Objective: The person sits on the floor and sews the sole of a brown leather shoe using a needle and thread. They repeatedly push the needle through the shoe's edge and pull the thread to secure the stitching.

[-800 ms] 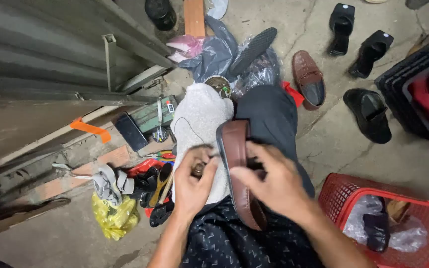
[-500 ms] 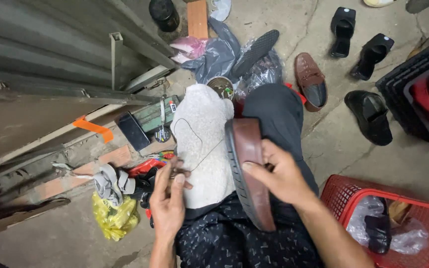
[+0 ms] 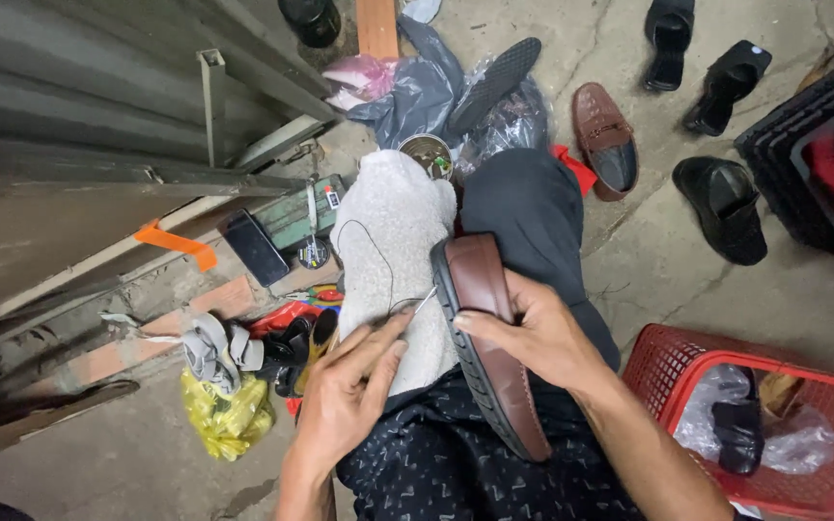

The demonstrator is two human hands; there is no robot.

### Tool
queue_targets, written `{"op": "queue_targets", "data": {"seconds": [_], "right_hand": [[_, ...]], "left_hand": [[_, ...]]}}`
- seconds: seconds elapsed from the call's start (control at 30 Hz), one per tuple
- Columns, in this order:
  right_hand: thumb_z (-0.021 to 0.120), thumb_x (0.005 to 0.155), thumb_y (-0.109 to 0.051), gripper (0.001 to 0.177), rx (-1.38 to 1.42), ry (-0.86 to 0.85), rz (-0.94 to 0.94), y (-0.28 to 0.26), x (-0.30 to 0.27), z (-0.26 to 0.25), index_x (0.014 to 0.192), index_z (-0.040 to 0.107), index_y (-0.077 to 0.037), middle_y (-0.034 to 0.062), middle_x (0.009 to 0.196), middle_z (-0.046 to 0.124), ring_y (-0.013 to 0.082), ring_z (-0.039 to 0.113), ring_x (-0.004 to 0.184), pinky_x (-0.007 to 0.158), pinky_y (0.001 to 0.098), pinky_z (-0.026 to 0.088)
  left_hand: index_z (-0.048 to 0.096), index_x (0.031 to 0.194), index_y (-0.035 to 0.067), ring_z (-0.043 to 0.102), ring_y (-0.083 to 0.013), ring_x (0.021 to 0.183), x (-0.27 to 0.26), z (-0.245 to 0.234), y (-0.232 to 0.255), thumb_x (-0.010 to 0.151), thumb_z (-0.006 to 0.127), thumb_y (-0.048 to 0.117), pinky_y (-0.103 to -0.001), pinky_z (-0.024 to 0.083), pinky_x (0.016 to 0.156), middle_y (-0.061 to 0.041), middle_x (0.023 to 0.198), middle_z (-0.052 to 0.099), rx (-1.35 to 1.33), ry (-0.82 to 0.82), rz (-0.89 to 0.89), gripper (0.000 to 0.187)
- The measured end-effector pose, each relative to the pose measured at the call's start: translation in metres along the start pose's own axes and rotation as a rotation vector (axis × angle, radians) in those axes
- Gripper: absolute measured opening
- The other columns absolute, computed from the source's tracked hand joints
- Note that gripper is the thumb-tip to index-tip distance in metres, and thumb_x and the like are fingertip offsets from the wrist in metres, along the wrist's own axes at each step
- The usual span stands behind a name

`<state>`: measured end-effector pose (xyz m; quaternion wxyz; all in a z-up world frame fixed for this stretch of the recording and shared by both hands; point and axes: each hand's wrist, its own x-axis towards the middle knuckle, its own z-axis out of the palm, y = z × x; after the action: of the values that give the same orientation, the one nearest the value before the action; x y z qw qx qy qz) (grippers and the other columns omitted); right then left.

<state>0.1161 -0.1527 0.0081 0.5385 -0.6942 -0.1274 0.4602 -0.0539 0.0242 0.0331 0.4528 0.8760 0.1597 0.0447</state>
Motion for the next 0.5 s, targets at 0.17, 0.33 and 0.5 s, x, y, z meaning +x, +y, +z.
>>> {"op": "queue_targets", "data": {"seconds": [0.17,0.33,0.5], "right_hand": [[0.084,0.086,-0.02,0.013,-0.005,0.011,0.077,-0.003,0.004,0.001,0.092,0.08,-0.008,-0.004,0.074,0.071,0.0042,0.059,0.069,0.063,0.0233,0.05],[0.082,0.085,-0.021,0.019,-0.026,0.045,0.107,-0.001,0.002,0.002,0.097,0.084,-0.008,-0.0057,0.076,0.072,0.0027,0.055,0.07,0.061,0.0232,0.047],[0.083,0.087,-0.026,0.016,-0.065,0.064,0.087,0.008,0.003,0.0,0.088,0.081,-0.01,-0.008,0.066,0.059,0.0029,0.045,0.063,0.053,0.0239,0.038]], "left_hand": [[0.067,0.135,0.009,0.067,-0.0126,0.082,0.01,-0.005,0.015,0.103,0.056,0.017,-0.027,0.052,0.072,-0.001,0.103,0.07,0.017,0.009,-0.027,0.035],[0.066,0.135,0.008,0.063,-0.015,0.077,0.015,-0.008,0.016,0.103,0.056,0.014,-0.029,0.051,0.07,-0.002,0.105,0.069,0.036,0.004,0.019,0.034],[0.068,0.135,0.016,0.059,-0.0152,0.072,0.021,-0.015,0.016,0.103,0.056,0.018,-0.034,0.044,0.054,0.003,0.096,0.065,0.154,-0.078,-0.026,0.034]]}}
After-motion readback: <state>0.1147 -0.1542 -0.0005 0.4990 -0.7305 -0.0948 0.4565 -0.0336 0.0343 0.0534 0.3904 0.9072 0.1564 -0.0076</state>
